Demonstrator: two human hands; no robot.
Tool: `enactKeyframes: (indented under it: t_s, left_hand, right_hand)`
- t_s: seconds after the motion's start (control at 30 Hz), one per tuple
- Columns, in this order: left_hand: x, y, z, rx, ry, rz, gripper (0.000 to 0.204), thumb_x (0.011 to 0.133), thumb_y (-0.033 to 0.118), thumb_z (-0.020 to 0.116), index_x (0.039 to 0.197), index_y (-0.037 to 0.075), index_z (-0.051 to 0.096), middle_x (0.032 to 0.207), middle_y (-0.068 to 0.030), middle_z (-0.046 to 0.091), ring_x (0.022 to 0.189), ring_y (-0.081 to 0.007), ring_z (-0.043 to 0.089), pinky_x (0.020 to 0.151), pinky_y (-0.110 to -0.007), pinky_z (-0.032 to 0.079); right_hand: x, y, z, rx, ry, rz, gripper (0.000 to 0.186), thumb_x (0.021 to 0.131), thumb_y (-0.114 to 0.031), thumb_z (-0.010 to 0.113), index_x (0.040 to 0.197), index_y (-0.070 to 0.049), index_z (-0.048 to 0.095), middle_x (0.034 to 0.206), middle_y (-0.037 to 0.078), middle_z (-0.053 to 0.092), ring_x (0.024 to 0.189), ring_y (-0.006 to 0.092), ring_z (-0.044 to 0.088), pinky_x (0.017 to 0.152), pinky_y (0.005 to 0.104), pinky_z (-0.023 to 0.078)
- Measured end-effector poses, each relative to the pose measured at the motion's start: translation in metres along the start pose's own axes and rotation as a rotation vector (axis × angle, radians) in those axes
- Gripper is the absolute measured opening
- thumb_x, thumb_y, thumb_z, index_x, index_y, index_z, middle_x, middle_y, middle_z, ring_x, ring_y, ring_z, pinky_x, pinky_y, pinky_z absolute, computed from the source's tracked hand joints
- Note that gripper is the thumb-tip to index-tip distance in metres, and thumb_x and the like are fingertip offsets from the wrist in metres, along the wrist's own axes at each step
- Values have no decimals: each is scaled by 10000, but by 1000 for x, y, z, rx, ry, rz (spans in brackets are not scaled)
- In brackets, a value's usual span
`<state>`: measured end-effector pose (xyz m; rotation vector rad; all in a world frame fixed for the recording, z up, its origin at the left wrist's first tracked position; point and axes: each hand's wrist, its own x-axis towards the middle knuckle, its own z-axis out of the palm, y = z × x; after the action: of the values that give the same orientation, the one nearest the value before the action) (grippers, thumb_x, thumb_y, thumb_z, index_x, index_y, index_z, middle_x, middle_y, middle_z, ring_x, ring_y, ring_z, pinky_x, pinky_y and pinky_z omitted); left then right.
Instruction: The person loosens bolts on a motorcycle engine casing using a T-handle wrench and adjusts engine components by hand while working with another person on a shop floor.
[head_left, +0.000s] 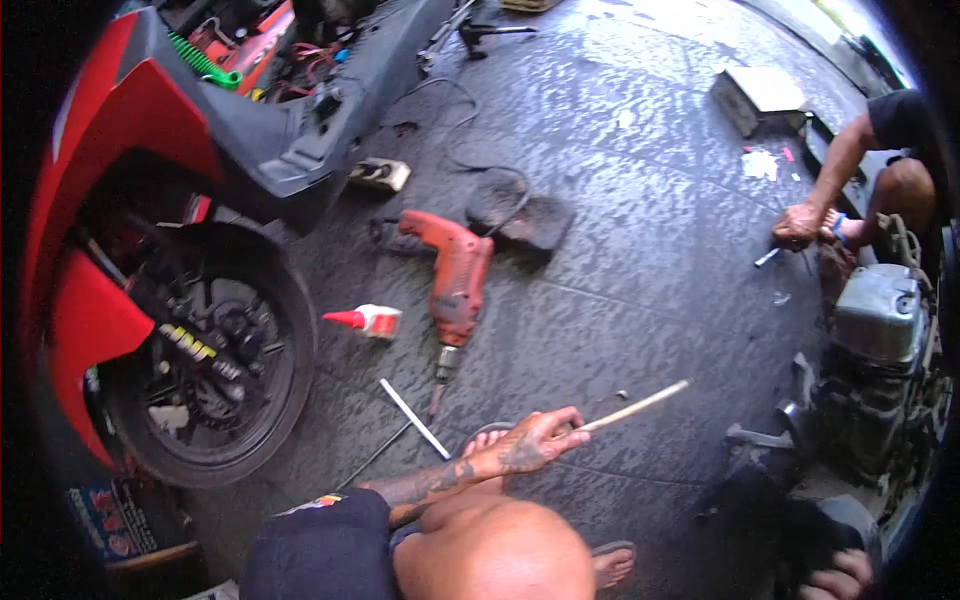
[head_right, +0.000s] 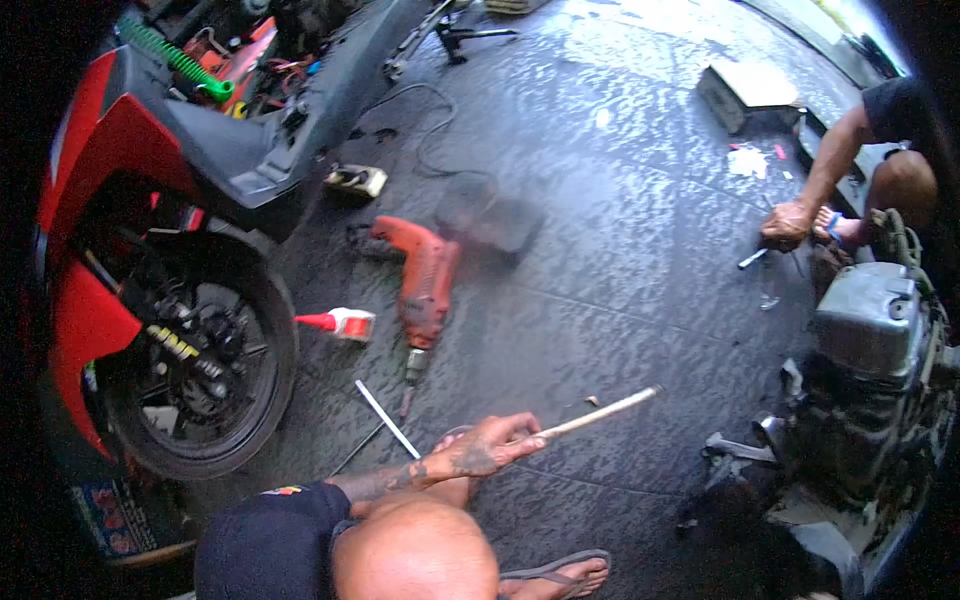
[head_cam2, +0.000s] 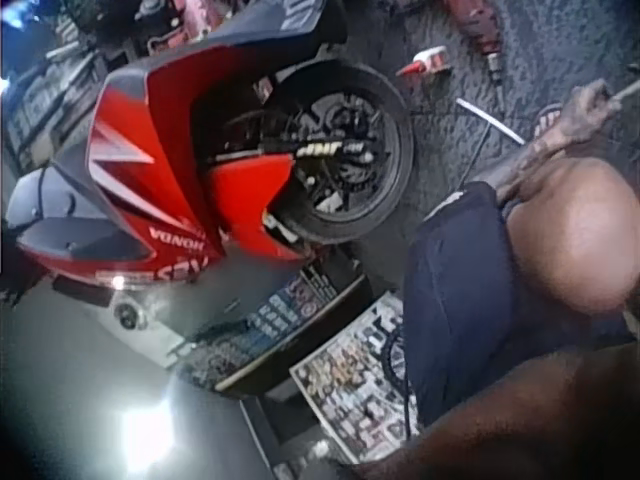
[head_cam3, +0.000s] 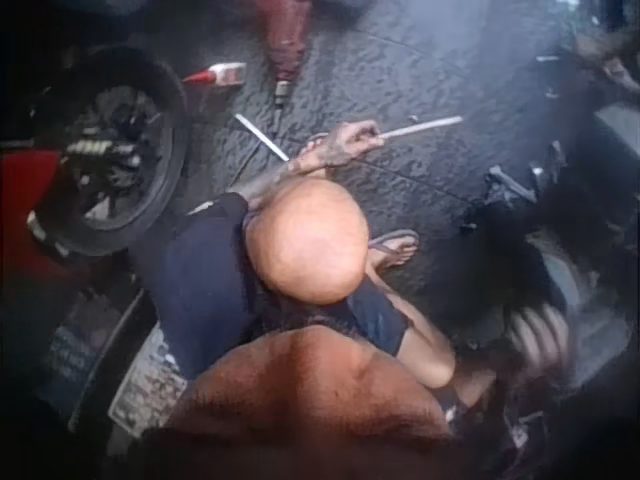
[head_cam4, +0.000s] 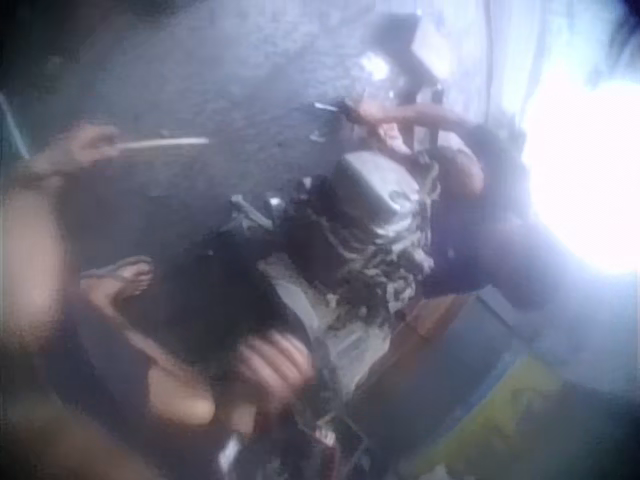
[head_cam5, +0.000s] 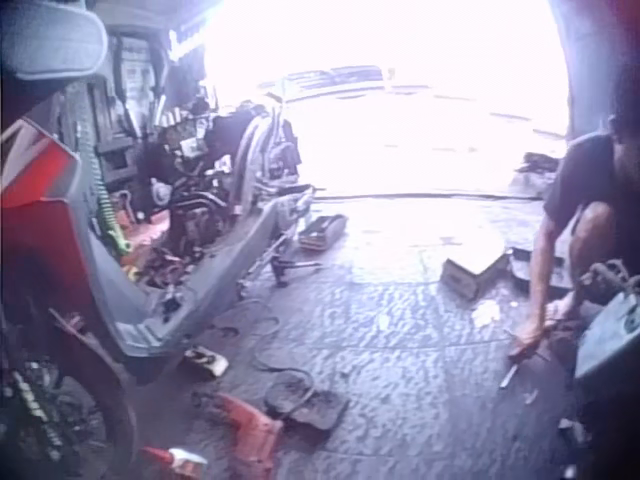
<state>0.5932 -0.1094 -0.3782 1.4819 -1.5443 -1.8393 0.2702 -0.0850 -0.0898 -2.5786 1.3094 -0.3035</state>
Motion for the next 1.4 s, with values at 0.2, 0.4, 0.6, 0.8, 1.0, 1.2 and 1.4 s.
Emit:
enactKeyframes:
  t_s: [0.2, 0.4, 0.6, 0.8, 1.0, 1.2, 1.4]
  left_hand:
    - [-40, 31, -12, 159, -343, 6, 349, 890, 495, 504, 1035, 189, 585, 662, -72, 558, 716, -219, 521, 688, -424, 356]
    - [-61, -4, -26, 430, -357, -57, 385, 918, 514, 419, 1037, 184, 578, 1013, -203, 515, 1037, -322, 450, 833, -499, 319]
    - [-67, -79, 7, 617, -98, 87, 430, 890, 575, 363, 1107, 258, 555, 1137, -259, 450, 1124, -434, 424, 987, -569, 262]
    - [-60, -49, -17, 675, -220, 169, 391, 955, 423, 359, 1000, 92, 562, 893, -222, 563, 815, -340, 566, 721, -468, 419]
    - [-59, 42, -121, 357, -318, -74, 359, 963, 322, 423, 875, -9, 532, 706, -158, 542, 586, -231, 511, 574, -368, 414]
    - [-90, 69, -139, 11, 201, -100, 345, 990, 313, 376, 808, 84, 560, 646, 44, 474, 544, -70, 401, 497, -242, 352]
    - [-126, -33, -187, 518, 1102, -249, 261, 890, 283, 569, 920, 25, 537, 667, 18, 484, 600, -130, 480, 589, -281, 423]
  right_hand:
    - [60, -37, 172, -15, -285, -58, 491, 753, -175, 658, 1200, -35, 514, 1112, 164, 551, 1002, 301, 552, 864, 372, 413]
    - [35, -39, 252, 399, -511, 116, 193, 814, -198, 612, 800, -50, 488, 693, 155, 614, 557, 333, 590, 481, 426, 437]
    - [34, -50, 267, 465, -567, 200, 266, 890, -272, 547, 762, -45, 494, 664, 161, 614, 576, 356, 603, 496, 448, 451]
    - [43, -46, 282, 546, -528, 142, 224, 889, -254, 550, 817, -49, 494, 663, 160, 608, 593, 361, 602, 498, 443, 454]
    - [34, 7, 274, 525, -346, 87, 259, 880, -293, 567, 798, -65, 473, 631, 126, 603, 563, 335, 602, 473, 438, 453]
    - [54, 1, 270, 697, -180, 45, 249, 874, -277, 581, 782, -69, 478, 619, 128, 595, 539, 326, 595, 449, 418, 459]
    - [3, -14, 268, 755, -356, 395, 199, 883, -220, 552, 796, -42, 523, 556, 197, 560, 547, 403, 578, 507, 499, 458]
